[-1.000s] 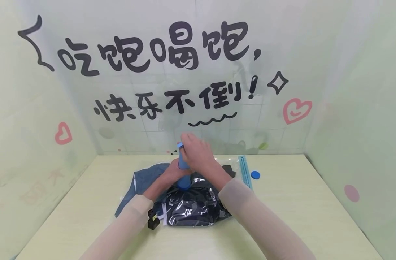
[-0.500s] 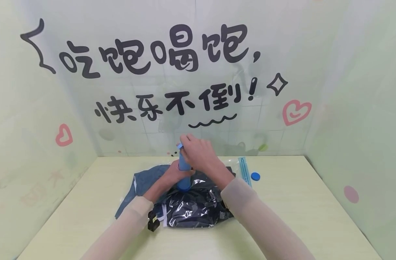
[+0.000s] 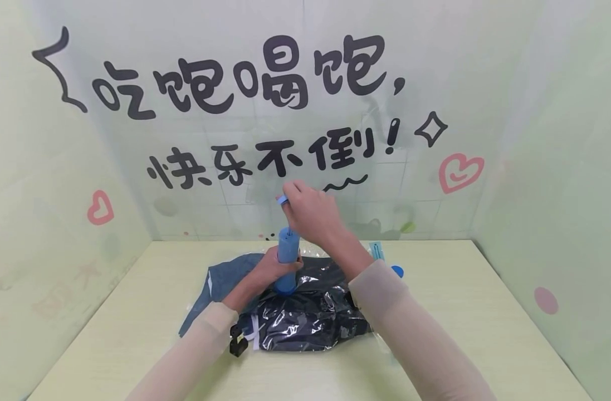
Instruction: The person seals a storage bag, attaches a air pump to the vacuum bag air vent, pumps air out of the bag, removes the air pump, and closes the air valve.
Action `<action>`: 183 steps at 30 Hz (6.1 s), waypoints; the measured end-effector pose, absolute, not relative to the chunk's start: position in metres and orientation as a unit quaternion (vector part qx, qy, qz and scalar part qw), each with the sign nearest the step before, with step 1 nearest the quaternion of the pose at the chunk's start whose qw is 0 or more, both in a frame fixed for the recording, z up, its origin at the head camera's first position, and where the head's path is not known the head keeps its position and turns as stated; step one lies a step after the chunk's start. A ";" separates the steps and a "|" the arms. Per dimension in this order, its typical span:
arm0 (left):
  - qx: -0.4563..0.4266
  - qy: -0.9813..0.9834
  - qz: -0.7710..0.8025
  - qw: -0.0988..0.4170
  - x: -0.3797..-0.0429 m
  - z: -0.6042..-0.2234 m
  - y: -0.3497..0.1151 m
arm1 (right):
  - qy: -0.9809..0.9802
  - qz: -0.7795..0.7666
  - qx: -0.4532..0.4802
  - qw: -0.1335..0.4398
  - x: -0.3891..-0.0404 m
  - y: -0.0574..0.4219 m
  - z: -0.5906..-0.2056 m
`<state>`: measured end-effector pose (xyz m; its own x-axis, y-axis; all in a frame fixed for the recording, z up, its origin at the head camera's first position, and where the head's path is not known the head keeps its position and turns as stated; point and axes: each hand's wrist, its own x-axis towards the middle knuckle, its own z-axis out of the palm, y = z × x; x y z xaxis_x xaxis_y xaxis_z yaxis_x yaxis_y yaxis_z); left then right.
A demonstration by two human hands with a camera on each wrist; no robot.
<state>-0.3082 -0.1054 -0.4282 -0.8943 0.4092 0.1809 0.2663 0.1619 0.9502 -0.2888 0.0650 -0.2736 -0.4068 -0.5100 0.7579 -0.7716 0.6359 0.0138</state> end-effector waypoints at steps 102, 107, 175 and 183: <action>0.205 0.760 0.614 0.058 -0.311 -0.428 -0.103 | -0.858 0.165 0.341 0.346 -0.291 0.059 -0.307; 0.215 0.750 0.623 0.060 -0.311 -0.428 -0.105 | -0.870 0.153 0.332 0.330 -0.291 0.055 -0.323; 0.202 0.745 0.632 0.071 -0.310 -0.432 -0.106 | -0.889 0.134 0.311 0.308 -0.292 0.042 -0.310; 0.200 0.740 0.638 0.079 -0.309 -0.432 -0.107 | -0.897 0.132 0.304 0.292 -0.292 0.041 -0.324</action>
